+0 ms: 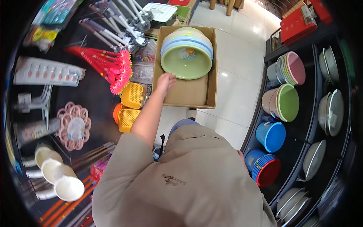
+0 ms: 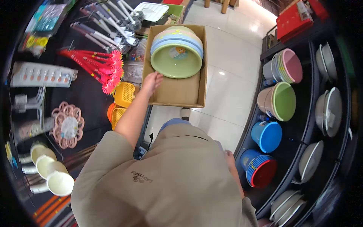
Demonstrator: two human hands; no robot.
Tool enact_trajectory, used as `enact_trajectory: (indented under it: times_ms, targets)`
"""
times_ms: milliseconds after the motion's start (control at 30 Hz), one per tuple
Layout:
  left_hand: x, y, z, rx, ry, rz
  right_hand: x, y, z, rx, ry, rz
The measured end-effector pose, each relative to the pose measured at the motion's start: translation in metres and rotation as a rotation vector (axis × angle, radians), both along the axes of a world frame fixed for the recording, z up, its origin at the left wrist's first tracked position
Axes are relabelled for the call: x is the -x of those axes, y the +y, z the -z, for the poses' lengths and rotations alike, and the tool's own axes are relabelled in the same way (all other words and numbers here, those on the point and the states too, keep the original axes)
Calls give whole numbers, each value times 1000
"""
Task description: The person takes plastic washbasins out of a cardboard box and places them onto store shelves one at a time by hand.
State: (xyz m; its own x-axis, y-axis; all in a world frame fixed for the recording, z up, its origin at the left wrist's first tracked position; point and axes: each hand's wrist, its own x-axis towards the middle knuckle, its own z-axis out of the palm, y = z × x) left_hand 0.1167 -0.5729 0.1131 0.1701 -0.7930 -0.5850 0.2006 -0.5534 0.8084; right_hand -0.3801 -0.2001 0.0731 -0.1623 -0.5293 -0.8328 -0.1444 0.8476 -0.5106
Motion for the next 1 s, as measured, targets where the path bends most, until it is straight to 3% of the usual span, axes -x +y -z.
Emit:
enact_trajectory:
  times_ms: [133,200,233,300,367,433,500,633,767,900,1000]
  targets:
    - [17,-94,1,-54,266,-2,-54,-6,-16,52,200,-123]
    - [29,-125,7,-65,346,-12,-46,34,22,79,146,-11]
    - [36,-137,8,-83,410,-50,-46,43,16,63,150,7]
    - [49,-158,11,-116,476,-69,-46,59,3,-110,97,347]
    - [54,-175,16,-133,550,-203,-45,87,3,-132,67,440]
    - [49,-185,38,-97,604,-118,-50,127,14,-153,38,535]
    - [52,-185,42,-40,609,-142,-61,154,30,-89,182,330]
    - [60,-154,48,-45,580,-230,-76,146,38,-1,168,323]
    - [58,-98,32,6,567,-242,-96,122,42,145,158,335]
    - [64,-57,-32,67,514,-145,-126,94,6,196,137,470]
    - [81,-26,-88,109,443,121,-143,90,-17,222,173,502]
